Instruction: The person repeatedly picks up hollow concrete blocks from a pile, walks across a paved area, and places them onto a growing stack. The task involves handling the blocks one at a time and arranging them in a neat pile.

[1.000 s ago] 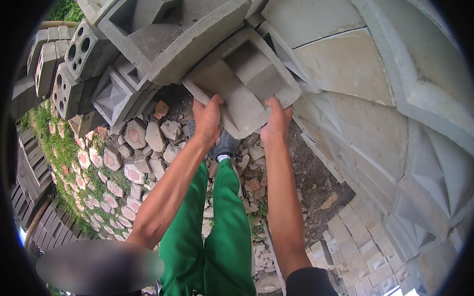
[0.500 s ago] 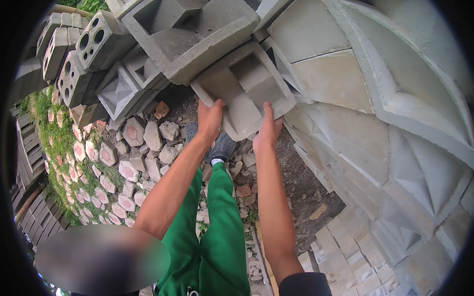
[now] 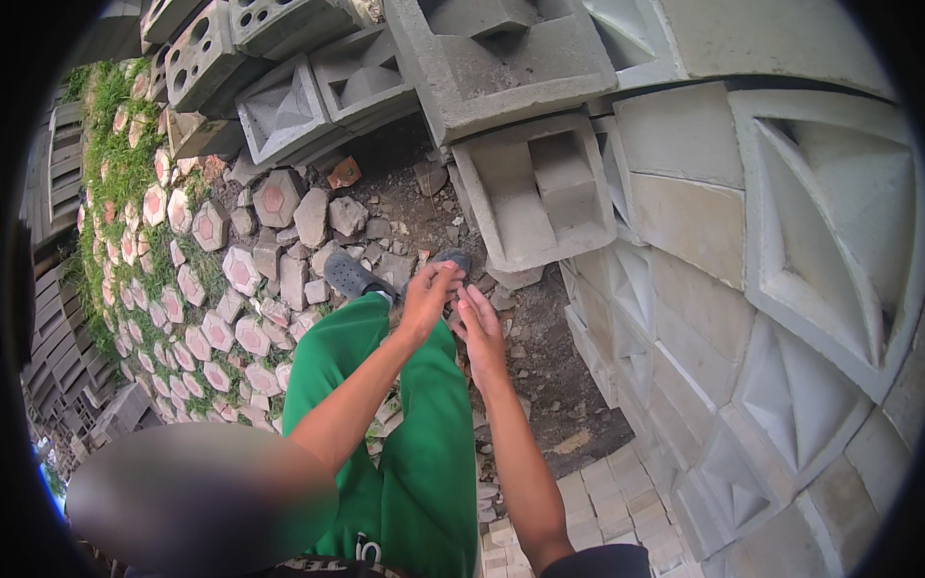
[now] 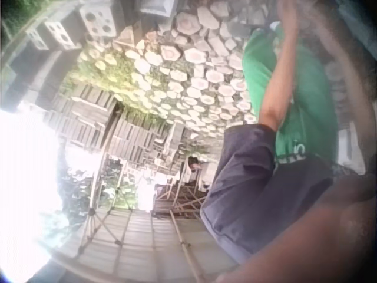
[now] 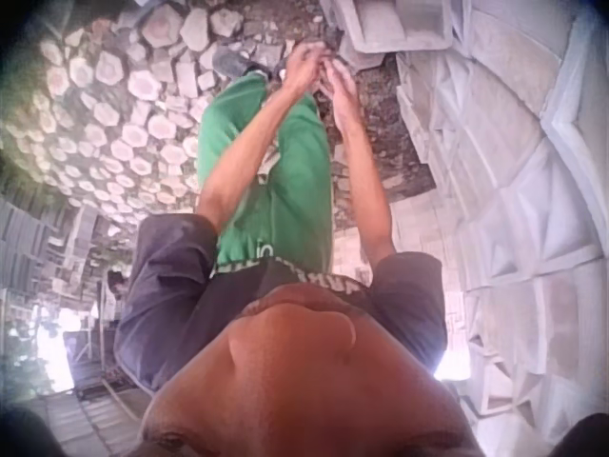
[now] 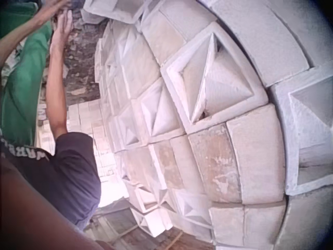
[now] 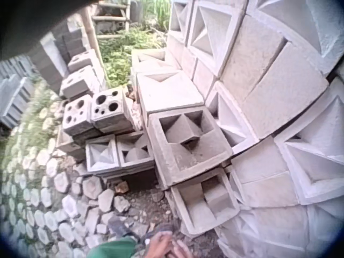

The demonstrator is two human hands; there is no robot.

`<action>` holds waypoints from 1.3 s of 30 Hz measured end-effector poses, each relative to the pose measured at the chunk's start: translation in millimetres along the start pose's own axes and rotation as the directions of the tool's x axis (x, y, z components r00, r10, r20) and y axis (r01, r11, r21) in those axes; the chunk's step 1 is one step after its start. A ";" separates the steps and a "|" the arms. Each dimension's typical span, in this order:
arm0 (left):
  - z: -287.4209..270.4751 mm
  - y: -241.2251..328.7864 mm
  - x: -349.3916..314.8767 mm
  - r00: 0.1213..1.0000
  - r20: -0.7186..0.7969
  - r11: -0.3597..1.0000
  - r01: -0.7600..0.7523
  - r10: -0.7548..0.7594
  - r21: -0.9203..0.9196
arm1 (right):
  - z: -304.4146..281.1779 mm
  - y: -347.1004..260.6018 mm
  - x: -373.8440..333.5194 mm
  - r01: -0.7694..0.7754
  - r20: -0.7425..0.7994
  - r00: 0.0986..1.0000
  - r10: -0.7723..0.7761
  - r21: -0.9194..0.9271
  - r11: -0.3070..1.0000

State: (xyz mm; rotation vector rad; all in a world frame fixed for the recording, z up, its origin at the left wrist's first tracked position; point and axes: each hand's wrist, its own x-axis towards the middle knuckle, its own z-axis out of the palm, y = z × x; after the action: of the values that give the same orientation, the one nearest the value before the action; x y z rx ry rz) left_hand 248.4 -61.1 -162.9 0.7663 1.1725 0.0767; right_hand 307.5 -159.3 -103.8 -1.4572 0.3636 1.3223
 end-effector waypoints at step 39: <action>-408.6 -33.3 -257.9 0.826 -0.562 0.892 -0.229 -0.034 -0.391 | 405.5 166.8 -80.3 0.231 0.354 0.909 0.219 -0.867 0.442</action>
State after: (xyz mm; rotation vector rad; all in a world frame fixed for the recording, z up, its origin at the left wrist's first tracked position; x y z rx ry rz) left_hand -216.5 6.5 -45.4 0.3938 1.5928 0.6807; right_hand -60.5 83.2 -36.0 -1.9236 -0.8178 1.9102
